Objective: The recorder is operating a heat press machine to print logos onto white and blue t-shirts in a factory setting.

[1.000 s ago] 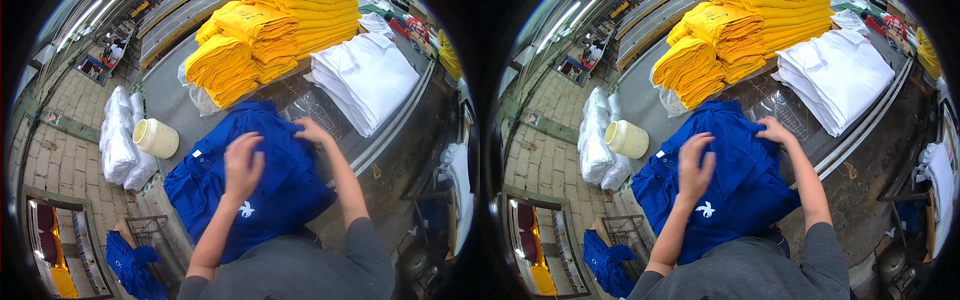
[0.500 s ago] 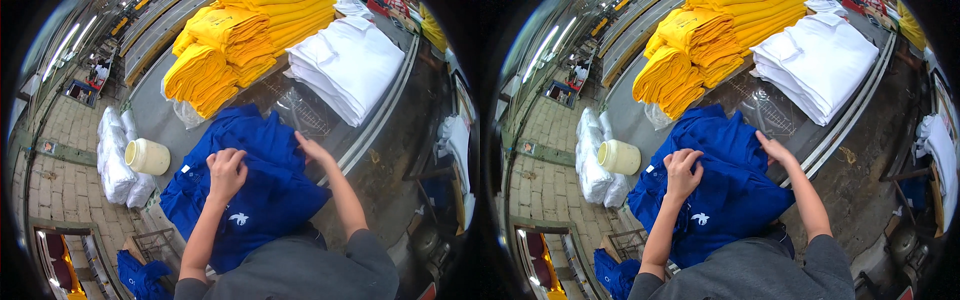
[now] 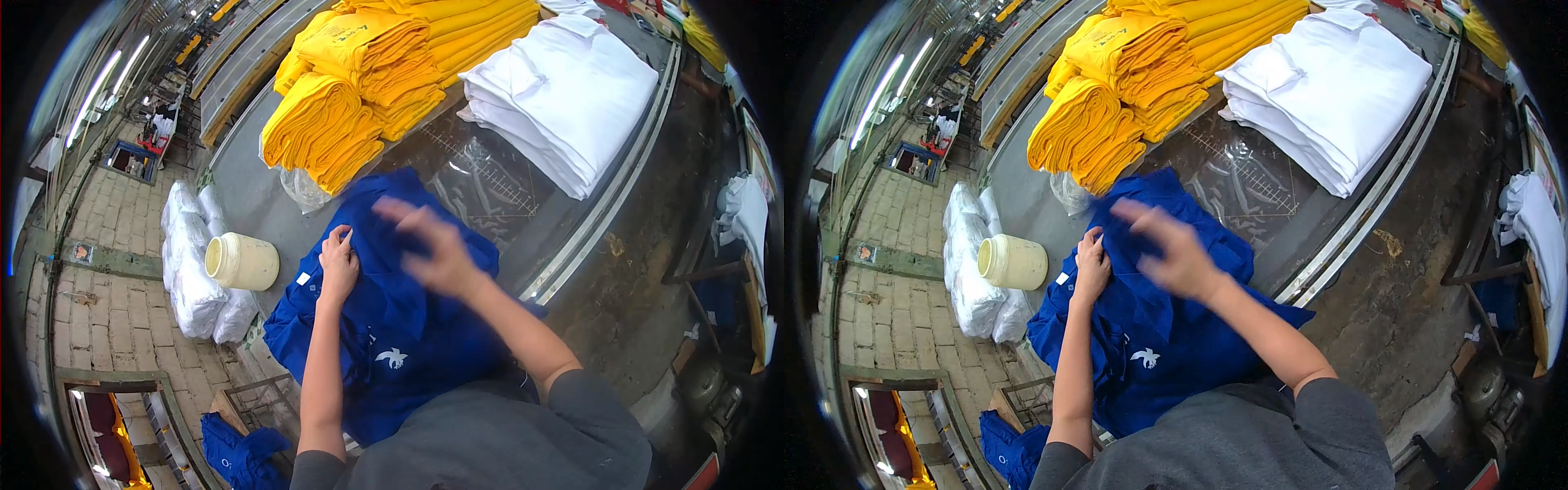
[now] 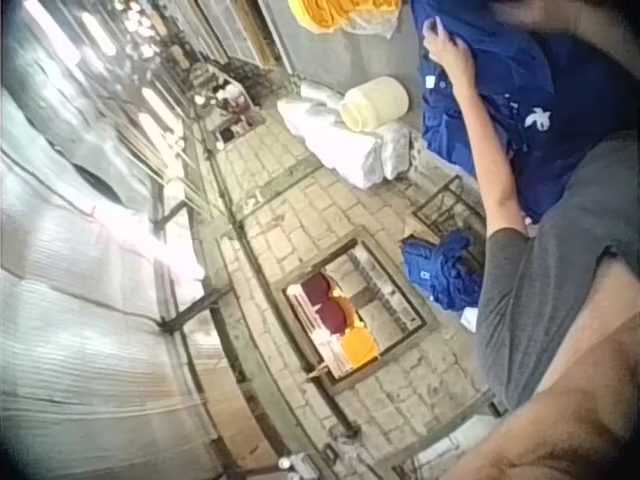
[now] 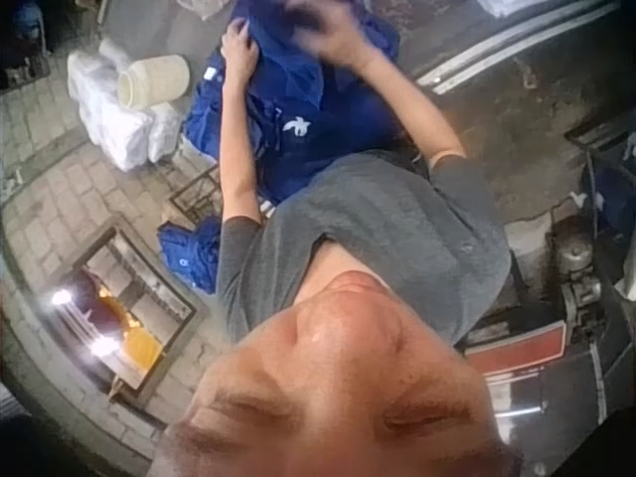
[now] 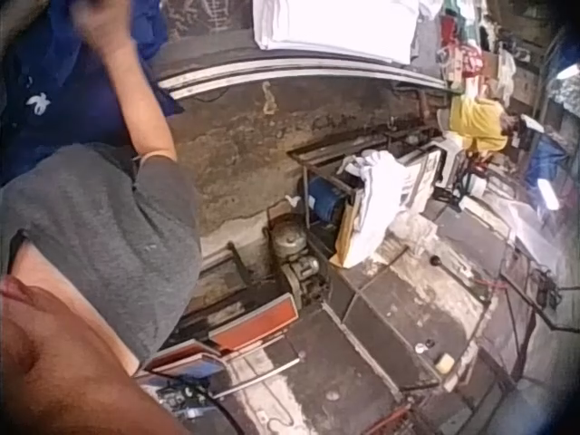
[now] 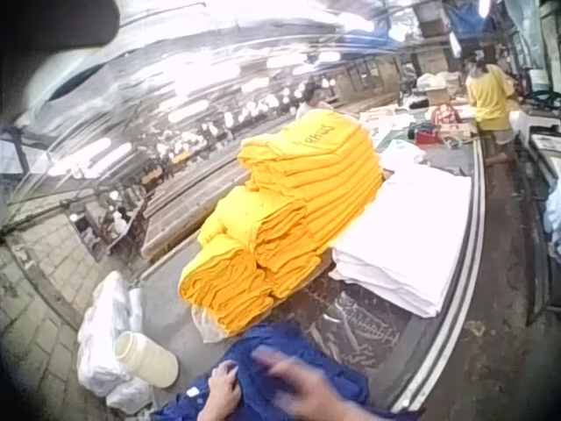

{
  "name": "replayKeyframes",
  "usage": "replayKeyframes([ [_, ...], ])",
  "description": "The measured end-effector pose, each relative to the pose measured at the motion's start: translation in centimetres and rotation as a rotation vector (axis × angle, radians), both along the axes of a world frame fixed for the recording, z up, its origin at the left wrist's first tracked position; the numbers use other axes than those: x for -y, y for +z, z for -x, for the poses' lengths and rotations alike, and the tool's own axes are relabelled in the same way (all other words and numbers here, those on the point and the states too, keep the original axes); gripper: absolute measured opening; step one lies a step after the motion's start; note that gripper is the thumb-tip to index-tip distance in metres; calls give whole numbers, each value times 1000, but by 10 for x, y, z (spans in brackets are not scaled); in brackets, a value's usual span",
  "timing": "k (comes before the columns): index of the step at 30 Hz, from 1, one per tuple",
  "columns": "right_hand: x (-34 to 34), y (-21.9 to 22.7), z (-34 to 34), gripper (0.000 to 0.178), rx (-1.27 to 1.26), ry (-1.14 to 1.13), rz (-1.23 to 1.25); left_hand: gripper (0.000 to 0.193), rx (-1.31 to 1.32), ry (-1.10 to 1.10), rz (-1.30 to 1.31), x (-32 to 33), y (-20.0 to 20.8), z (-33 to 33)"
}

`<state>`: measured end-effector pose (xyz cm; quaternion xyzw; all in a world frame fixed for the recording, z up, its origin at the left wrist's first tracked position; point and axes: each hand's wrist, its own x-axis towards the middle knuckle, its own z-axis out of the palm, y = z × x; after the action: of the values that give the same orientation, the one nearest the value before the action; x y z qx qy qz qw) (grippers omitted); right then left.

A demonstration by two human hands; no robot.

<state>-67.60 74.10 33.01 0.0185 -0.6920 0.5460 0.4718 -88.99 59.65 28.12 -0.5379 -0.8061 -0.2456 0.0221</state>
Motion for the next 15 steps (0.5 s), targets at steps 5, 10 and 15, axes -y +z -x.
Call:
replayKeyframes([
  [5,77,-58,1,61,477,100,-1023,35,668,65,-19,2,34,17],
  [10,76,-61,-6,59,519,138,-965,34,-15,-85,-322,-36,93,-73],
  [15,74,-22,-8,18,643,851,-437,43,-297,-85,155,-31,40,-77],
])
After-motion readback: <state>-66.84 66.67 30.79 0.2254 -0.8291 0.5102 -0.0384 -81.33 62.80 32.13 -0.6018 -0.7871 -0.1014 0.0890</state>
